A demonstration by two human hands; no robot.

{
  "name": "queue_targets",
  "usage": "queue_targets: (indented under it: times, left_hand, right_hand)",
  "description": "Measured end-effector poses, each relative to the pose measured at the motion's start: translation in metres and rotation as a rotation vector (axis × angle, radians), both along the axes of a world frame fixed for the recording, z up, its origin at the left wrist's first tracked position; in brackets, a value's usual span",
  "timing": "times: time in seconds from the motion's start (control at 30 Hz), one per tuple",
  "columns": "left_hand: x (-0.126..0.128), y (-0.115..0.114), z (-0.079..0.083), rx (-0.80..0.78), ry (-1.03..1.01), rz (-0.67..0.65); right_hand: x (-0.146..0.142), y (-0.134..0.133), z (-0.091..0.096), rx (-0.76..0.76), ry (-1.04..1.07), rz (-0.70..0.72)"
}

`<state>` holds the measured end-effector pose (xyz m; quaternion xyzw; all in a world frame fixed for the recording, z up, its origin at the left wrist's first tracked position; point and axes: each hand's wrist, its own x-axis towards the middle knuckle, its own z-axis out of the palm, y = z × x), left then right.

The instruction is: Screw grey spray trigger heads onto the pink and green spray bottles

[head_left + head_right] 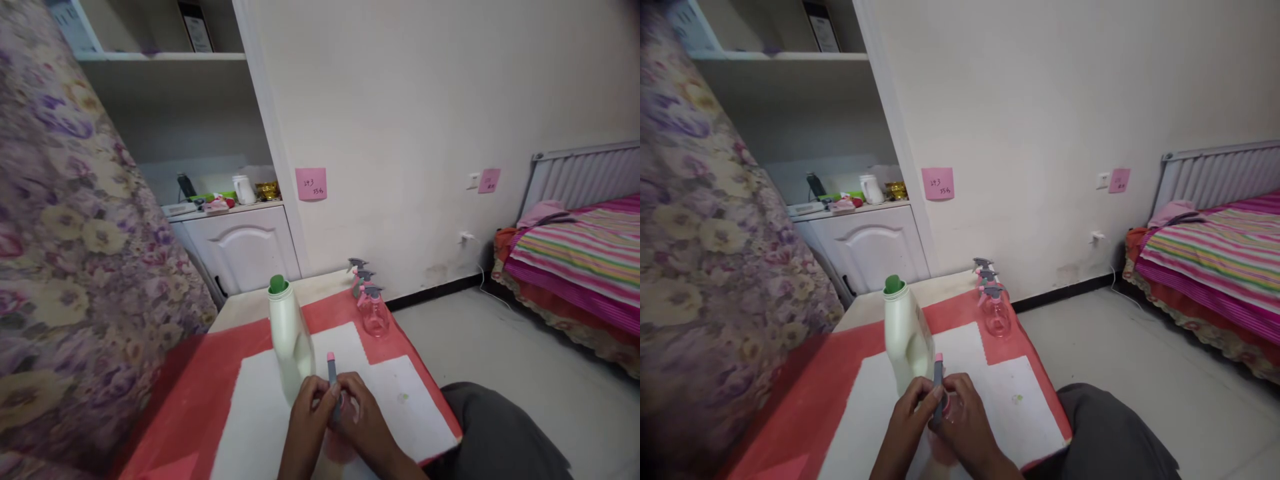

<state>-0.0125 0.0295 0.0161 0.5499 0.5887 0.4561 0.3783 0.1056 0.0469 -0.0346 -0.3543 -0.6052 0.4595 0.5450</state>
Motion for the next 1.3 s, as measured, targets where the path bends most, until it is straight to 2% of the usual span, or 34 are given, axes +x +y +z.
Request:
queue_targets:
  times: [0.1, 0.3, 0.53, 0.73, 0.87, 1.0, 1.1, 1.2, 1.3]
  left_hand:
    - [0.0, 0.0, 0.0, 0.017, 0.001, -0.001]
    - [-0.001, 0.001, -0.002, 0.032, 0.006, 0.007]
    - [-0.003, 0.003, -0.013, 0.056, 0.018, 0.016]
    - [-0.003, 0.004, -0.013, 0.047, 0.01, 0.012]
    - [-0.001, 0.001, -0.009, 0.038, 0.001, 0.021]
    - [-0.001, 0.0, -0.008, 0.014, -0.025, 0.013]
    - [-0.004, 0.003, -0.015, 0.001, -0.069, -0.003]
    - [-0.006, 0.007, -0.023, 0.003, -0.057, 0.021]
    - [-0.006, 0.007, -0.024, 0.011, -0.038, 0.039]
  right_hand:
    - [0.003, 0.001, -0.001, 0.041, 0.021, 0.042]
    - [0.002, 0.003, -0.001, 0.002, -0.019, -0.027]
    - [0.003, 0.001, -0.002, 0.039, 0.042, 0.03]
    - [0.0, 0.001, -0.004, -0.004, 0.016, -0.021]
    - [0.0, 0.0, -0.002, 0.039, -0.04, -0.077]
    - [0.004, -0.001, 0.002, 0.06, -0.028, 0.013]
    - [0.006, -0.001, 0.002, 0.074, -0.006, 0.052]
    - [0.005, 0.0, 0.001, 0.054, 0.004, 0.004]
    - [0.002, 0.001, -0.001, 0.037, 0.002, -0.025]
